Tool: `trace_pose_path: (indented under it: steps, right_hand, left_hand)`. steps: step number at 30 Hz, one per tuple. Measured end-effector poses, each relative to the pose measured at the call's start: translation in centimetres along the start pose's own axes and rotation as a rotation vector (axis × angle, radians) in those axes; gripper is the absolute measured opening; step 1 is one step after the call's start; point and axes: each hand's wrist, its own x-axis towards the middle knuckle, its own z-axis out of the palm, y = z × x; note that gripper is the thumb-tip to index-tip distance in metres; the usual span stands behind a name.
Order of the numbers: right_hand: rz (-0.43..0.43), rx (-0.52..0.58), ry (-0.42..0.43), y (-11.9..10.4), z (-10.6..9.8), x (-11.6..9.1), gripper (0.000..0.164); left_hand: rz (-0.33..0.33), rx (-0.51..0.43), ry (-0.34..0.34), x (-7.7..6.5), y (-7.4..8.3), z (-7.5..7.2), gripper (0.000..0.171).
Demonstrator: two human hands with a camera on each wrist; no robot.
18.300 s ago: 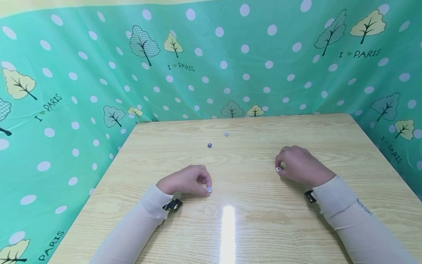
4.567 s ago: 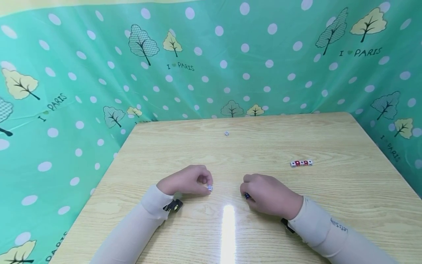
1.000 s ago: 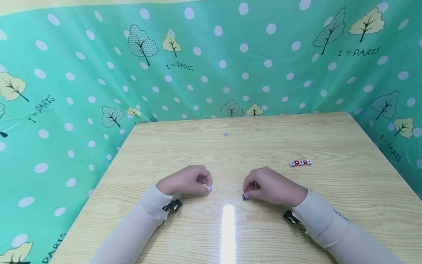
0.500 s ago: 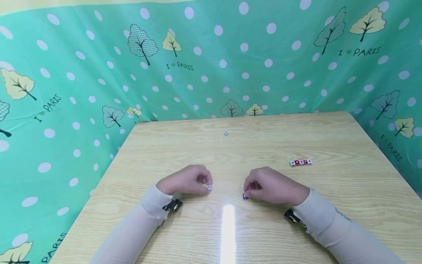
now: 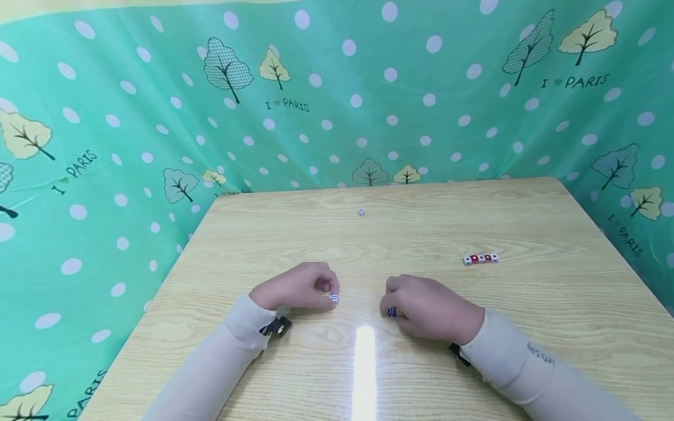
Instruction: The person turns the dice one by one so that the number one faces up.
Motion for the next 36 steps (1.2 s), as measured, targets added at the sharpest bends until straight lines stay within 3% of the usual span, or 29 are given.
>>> trace_pose_path:
  steps: [9, 20, 36]
  right_hand:
    - [-0.002, -0.024, 0.016, 0.1, -0.1, -0.1, 0.016]
    - [0.075, 0.064, -0.009, 0.8, -0.8, -0.2, 0.015]
    - [0.091, 0.163, -0.036, 1.8, -0.4, -0.3, 0.014]
  left_hand:
    - [-0.001, 0.005, 0.002, 0.0, 0.0, 0.1, 0.013]
    - [0.002, -0.001, 0.0, 0.1, -0.1, 0.0, 0.013]
    - [0.009, 0.005, -0.003, 0.2, -0.3, 0.1, 0.014]
